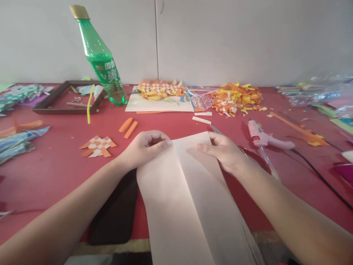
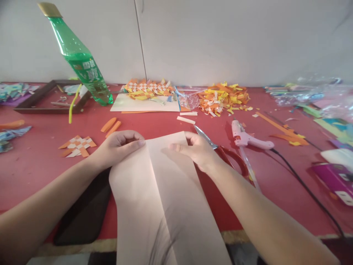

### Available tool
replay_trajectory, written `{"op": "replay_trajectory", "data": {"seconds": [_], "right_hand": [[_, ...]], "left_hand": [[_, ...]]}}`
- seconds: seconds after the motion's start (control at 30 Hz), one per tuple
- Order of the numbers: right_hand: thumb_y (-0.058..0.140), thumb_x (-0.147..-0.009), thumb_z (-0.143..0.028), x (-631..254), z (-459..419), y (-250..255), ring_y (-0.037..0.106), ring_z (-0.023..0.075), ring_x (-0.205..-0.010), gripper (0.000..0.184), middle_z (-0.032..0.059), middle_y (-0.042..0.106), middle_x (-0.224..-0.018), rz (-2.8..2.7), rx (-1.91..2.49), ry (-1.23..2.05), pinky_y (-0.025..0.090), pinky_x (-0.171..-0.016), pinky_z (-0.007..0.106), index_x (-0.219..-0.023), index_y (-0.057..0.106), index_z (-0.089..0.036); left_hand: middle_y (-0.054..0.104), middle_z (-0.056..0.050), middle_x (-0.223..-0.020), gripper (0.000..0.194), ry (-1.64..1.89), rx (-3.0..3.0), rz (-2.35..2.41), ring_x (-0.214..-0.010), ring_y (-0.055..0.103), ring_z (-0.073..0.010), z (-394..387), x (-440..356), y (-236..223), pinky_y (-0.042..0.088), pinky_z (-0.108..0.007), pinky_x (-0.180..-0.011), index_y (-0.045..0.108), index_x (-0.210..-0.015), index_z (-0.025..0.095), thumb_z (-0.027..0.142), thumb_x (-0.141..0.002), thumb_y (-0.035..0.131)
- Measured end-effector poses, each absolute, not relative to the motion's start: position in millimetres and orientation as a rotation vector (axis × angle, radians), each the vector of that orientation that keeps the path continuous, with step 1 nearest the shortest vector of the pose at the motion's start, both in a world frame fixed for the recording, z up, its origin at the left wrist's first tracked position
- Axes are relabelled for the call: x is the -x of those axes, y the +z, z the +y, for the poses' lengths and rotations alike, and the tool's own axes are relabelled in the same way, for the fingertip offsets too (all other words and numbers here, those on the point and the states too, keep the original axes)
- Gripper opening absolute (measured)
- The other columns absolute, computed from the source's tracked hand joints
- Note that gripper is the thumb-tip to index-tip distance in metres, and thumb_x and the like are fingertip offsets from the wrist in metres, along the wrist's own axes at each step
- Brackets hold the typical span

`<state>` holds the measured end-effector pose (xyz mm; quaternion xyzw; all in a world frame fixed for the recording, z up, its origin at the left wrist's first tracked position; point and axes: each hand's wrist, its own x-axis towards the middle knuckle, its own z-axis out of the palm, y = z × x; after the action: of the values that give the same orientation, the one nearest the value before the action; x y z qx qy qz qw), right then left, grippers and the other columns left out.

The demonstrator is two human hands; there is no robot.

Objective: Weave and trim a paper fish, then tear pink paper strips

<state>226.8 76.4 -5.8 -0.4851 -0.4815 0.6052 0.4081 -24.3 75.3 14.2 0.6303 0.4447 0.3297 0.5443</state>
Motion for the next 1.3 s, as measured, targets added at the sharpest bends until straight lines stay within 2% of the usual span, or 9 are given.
{"op": "replay_trajectory", "data": {"seconds": [0.17, 0.53, 0.73, 0.83, 0.97, 1.1, 1.17, 1.23, 1.3], "right_hand": [[0.088, -0.062, -0.041, -220, 73, -12, 0.065, 0.0156, -0.074, 0.026, -0.0011, 0.073, -0.08, -1.166, 1.189, 1.38, 0.051, -0.072, 0.031, -0.08, 0.076, -0.026], [0.086, -0.066, -0.04, -221, 74, -17, 0.052, 0.0106, -0.054, 0.02, -0.0052, 0.062, -0.06, -1.203, 1.171, 1.255, 0.041, -0.053, 0.027, -0.072, 0.073, -0.027], [0.086, -0.066, -0.038, -221, 75, -17, 0.064, 0.0142, -0.067, 0.022, -0.0027, 0.071, -0.075, -1.163, 1.136, 1.365, 0.051, -0.065, 0.03, -0.081, 0.074, -0.026], [0.088, -0.062, -0.039, -219, 75, -14, 0.066, 0.0162, -0.066, 0.028, -0.0008, 0.073, -0.077, -1.047, 1.214, 1.397, 0.053, -0.063, 0.032, -0.081, 0.075, -0.025], [0.09, -0.056, -0.039, -218, 79, -8, 0.065, 0.0161, -0.064, 0.029, -0.0018, 0.071, -0.069, -0.862, 1.234, 1.31, 0.054, -0.066, 0.032, -0.068, 0.069, -0.023], [0.087, -0.06, -0.04, -219, 82, -9, 0.07, 0.0211, -0.075, 0.029, 0.0004, 0.074, -0.081, -0.845, 1.277, 1.222, 0.057, -0.074, 0.038, -0.077, 0.069, -0.025], [0.086, -0.062, -0.041, -220, 82, -11, 0.07, 0.0217, -0.076, 0.029, 0.0011, 0.074, -0.085, -0.879, 1.296, 1.191, 0.057, -0.074, 0.038, -0.08, 0.069, -0.026], [0.086, -0.062, -0.041, -220, 81, -11, 0.07, 0.0213, -0.075, 0.029, 0.0011, 0.075, -0.085, -0.91, 1.296, 1.186, 0.057, -0.073, 0.038, -0.08, 0.07, -0.026], [0.086, -0.061, -0.042, -219, 79, -10, 0.07, 0.0213, -0.075, 0.03, 0.0011, 0.075, -0.084, -0.917, 1.282, 1.206, 0.057, -0.073, 0.038, -0.08, 0.071, -0.025]], "left_hand": [[0.062, 0.004, -0.069, 0.022, 0.869, -1.435, 1.041, -0.061, 0.055, -0.0072, 77, 23, 7, 0.042, -0.016, -0.056, 0.065, -0.079, 0.018, 0.039, -0.086, 0.067], [0.065, 0.003, -0.073, 0.017, 0.972, -1.398, 1.05, -0.065, 0.058, -0.0086, 76, 22, 6, 0.047, -0.017, -0.06, 0.066, -0.076, 0.019, 0.034, -0.085, 0.068], [0.065, 0.002, -0.073, 0.022, 0.971, -1.306, 1.067, -0.063, 0.059, -0.009, 76, 21, 8, 0.047, -0.018, -0.059, 0.066, -0.077, 0.018, 0.039, -0.082, 0.072], [0.064, 0.003, -0.073, 0.028, 1.077, -1.171, 1.049, -0.059, 0.058, -0.009, 76, 22, 8, 0.045, -0.019, -0.054, 0.067, -0.088, 0.02, 0.046, -0.08, 0.072], [0.069, -0.001, -0.087, 0.05, 1.165, -1.017, 0.981, -0.07, 0.067, -0.0173, 76, 23, 7, 0.054, -0.028, -0.063, 0.057, -0.124, 0.027, 0.057, -0.085, 0.06], [0.072, 0.0, -0.092, 0.071, 1.141, -1.105, 0.989, -0.077, 0.071, -0.0194, 77, 22, 4, 0.057, -0.032, -0.07, 0.037, -0.145, 0.038, 0.046, -0.082, 0.069], [0.074, -0.002, -0.097, 0.058, 1.112, -1.218, 1.03, -0.084, 0.071, -0.0196, 77, 23, 2, 0.057, -0.031, -0.076, 0.054, -0.135, 0.035, 0.039, -0.08, 0.074], [0.075, -0.004, -0.105, 0.033, 1.07, -1.308, 1.087, -0.097, 0.07, -0.0217, 77, 24, 1, 0.055, -0.031, -0.085, 0.072, -0.112, 0.026, 0.038, -0.081, 0.073], [0.075, -0.005, -0.111, 0.024, 1.045, -1.359, 1.144, -0.107, 0.067, -0.0233, 76, 25, 1, 0.052, -0.03, -0.092, 0.077, -0.1, 0.022, 0.038, -0.082, 0.071]]}}
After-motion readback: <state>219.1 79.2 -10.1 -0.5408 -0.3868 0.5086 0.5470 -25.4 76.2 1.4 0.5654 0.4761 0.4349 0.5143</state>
